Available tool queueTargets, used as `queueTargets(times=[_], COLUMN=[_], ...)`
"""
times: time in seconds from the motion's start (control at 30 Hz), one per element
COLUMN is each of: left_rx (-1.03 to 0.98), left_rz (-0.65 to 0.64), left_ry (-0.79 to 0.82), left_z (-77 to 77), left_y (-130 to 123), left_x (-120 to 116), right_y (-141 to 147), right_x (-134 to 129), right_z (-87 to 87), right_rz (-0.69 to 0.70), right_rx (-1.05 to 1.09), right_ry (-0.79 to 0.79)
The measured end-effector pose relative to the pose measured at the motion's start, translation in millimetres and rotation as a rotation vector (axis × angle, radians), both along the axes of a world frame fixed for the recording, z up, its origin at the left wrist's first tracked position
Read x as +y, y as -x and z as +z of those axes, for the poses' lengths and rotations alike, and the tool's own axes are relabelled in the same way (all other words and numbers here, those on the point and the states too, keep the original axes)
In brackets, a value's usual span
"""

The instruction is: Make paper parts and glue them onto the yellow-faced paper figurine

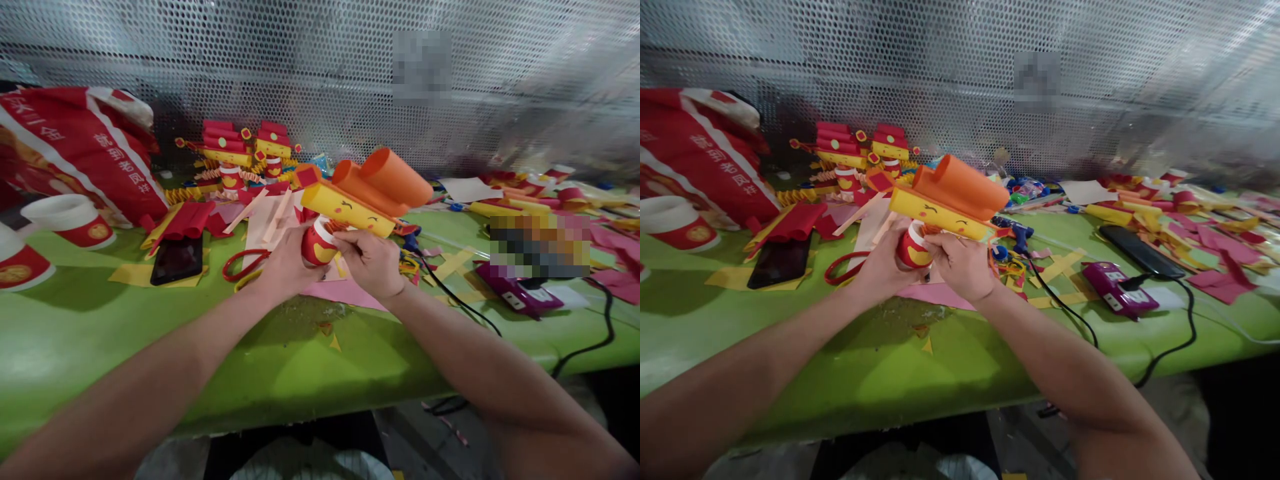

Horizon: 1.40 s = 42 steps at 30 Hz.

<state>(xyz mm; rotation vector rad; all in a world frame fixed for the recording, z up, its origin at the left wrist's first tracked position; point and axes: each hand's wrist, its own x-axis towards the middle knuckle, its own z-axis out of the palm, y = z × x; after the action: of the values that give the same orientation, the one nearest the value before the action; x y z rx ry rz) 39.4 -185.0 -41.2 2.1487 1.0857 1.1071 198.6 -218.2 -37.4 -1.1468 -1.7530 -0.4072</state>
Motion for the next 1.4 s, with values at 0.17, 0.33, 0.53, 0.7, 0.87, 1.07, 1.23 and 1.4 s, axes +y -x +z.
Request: queueTargets(times=[0.17,0.33,0.53,0.7,0.87,1.07,1.23,1.4], left_rx=[0.039,0.001,-0.137,-0.257,-0.293,-0.293,-0.297,-0.275], left_rz=[0.018,0.125,0.231,0.275,0.348,0.459,0.413,0.347], left_ry=[0.042,0.108,0.216,0.212,0.167,0.143,0.134,0.197], left_z=[2.0,7.3,10.8,10.9,8.5,7.1,1.2,-8.1], left_y=[1.3,6.0,15.7,26.7,39.7,55.2,60.4,61.9], left_x=[-0.6,6.3,19.6,35.6,54.4,66.9,72.6,81.0], right_y=[0.0,1.1,5.5,6.8,7.0,0.0,-19.5,-28.6], right_x=[-4.0,-9.0,-11.4,-14.2,-14.6,-7.4,11.9,20.2], right_z=[4.6,7.0,6.7,1.0,-4.6,-4.0,1.5,9.5], right_rz=[0.043,0.203,0.359,0.373,0.407,0.288,-0.188,-0.415], right_rx=[0.002,-0.037,-0.159,-0.318,-0.421,-0.439,-0.387,-0.366], right_ry=[-0.105,-0.151,-0.17,-0.071,-0.004,0.071,0.525,0.746])
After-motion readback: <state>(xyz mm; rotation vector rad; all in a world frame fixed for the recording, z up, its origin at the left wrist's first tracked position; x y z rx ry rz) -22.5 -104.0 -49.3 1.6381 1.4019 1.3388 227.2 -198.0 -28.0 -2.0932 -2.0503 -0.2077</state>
